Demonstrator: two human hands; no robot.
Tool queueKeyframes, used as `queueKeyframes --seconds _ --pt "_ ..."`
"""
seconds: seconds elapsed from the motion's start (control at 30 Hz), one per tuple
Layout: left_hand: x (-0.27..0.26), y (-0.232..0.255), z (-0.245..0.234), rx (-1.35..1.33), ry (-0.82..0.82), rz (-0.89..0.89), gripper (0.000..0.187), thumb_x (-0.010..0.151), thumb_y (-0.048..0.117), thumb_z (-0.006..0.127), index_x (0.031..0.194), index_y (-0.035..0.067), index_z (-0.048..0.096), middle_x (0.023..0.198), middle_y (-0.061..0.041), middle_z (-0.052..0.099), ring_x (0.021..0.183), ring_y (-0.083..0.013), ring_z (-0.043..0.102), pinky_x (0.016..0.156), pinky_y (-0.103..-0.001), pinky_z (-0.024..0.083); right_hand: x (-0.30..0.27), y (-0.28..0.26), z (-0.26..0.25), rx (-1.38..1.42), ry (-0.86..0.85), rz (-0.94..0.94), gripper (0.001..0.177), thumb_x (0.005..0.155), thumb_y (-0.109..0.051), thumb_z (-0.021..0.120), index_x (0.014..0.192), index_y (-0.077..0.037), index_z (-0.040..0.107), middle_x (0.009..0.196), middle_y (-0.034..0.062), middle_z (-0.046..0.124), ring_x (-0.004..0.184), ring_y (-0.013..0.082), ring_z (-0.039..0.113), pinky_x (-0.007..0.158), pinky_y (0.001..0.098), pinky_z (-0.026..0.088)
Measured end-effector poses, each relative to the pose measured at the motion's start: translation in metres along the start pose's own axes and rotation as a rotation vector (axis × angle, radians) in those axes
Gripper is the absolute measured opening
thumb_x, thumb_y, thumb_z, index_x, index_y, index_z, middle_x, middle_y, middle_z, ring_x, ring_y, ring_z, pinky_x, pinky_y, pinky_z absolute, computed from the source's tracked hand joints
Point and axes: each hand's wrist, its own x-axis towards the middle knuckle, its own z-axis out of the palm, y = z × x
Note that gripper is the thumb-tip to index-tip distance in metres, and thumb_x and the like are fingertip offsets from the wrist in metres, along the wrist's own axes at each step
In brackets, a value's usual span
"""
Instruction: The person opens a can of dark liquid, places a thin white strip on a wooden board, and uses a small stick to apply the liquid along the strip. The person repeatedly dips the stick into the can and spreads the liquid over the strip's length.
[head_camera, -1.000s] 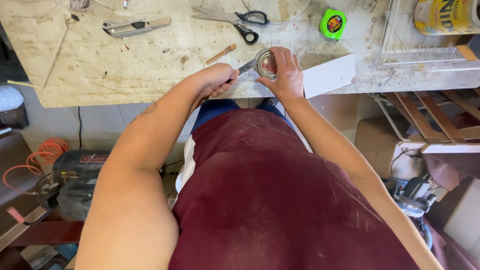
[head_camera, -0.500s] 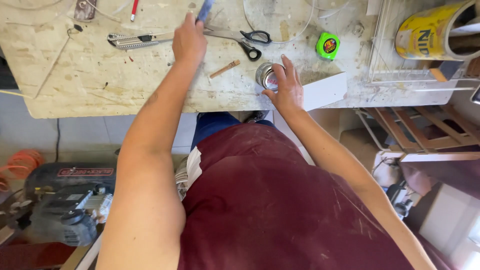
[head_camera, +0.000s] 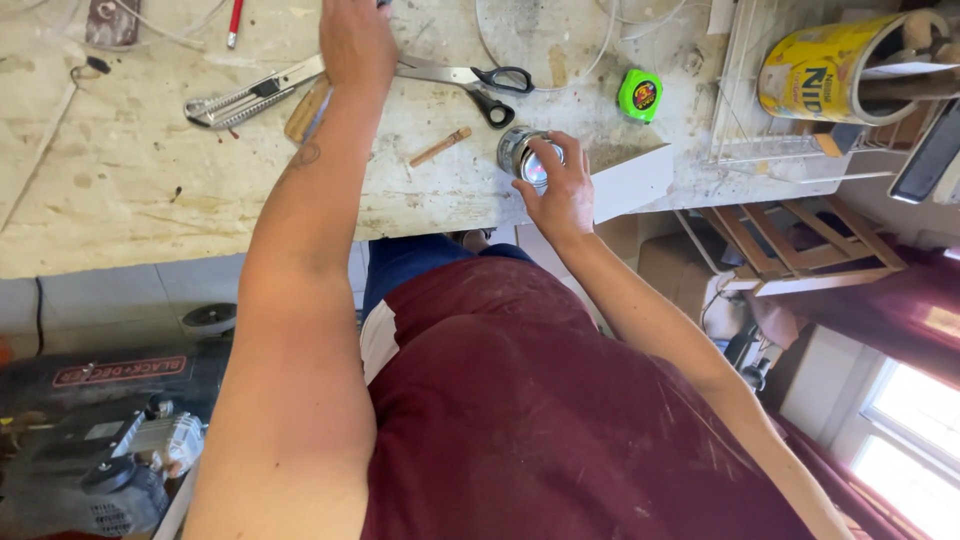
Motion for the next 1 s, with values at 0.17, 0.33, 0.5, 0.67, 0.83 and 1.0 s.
queueKeyframes --seconds 0.17,0.33,0.5,0.67,0.83,1.0 --pt "-0.048 0.072 -0.072 -0.104 -0.310 0.082 0.048 0.093 0.008 0.074 0.132 0.005 0.046 0.132 -0.016 0.043 0.121 -0.0345 0.039 0.103 -0.049 0.036 -0.002 -0.005 -0.004 0.170 0.032 -0.008 0.056 0.086 -0.009 0.092 0.134 -0.011 0.062 0.142 0.0166 0.050 0.131 0.0397 0.058 0.095 0.0494 0.061" --pt "-0.128 0.117 -0.044 -0.405 -0.782 0.477 0.119 0.064 0.028 0.105 0.160 0.010 0.037 0.164 -0.016 0.044 0.151 -0.0378 0.039 0.123 -0.054 0.029 0.000 -0.012 -0.012 0.302 0.062 0.007 0.054 0.086 -0.006 0.091 0.131 -0.009 0.062 0.139 0.0174 0.051 0.129 0.0349 0.057 0.094 0.0410 0.065" --pt "-0.167 0.119 0.021 -0.516 -0.185 0.562 0.093 0.064 0.033 0.099 0.145 0.013 0.058 0.125 -0.007 0.068 0.119 -0.0259 0.068 0.100 -0.039 0.052 -0.003 -0.019 -0.016 0.491 0.110 0.115 0.057 0.075 -0.002 0.098 0.124 -0.011 0.072 0.134 0.0126 0.060 0.123 0.0352 0.069 0.098 0.0353 0.061" --pt "-0.166 0.122 0.011 -0.455 -0.241 0.560 0.107 0.047 0.028 0.099 0.143 0.013 0.056 0.123 -0.008 0.069 0.118 -0.0281 0.069 0.101 -0.043 0.052 -0.013 -0.014 -0.013 0.724 0.136 0.233 0.055 0.078 -0.005 0.100 0.124 -0.012 0.070 0.140 0.0067 0.057 0.127 0.0238 0.065 0.101 0.0339 0.059" --pt "-0.175 0.130 0.012 -0.380 -0.215 0.553 0.108 0.043 0.024 0.101 0.141 0.014 0.056 0.123 -0.006 0.070 0.117 -0.0262 0.070 0.099 -0.043 0.054 -0.021 -0.003 -0.006 0.888 0.180 0.224 0.053 0.079 0.004 0.097 0.120 -0.006 0.065 0.141 0.0077 0.054 0.133 0.0260 0.062 0.103 0.0364 0.059" --pt "-0.180 0.134 0.012 -0.291 -0.150 0.569 0.108 0.045 0.028 0.100 0.142 0.017 0.055 0.123 -0.002 0.068 0.116 -0.0208 0.071 0.096 -0.038 0.055 -0.029 0.012 -0.002 1.011 0.173 0.237 0.056 0.078 0.009 0.096 0.120 -0.002 0.061 0.144 0.0102 0.052 0.138 0.0279 0.059 0.105 0.0370 0.060"
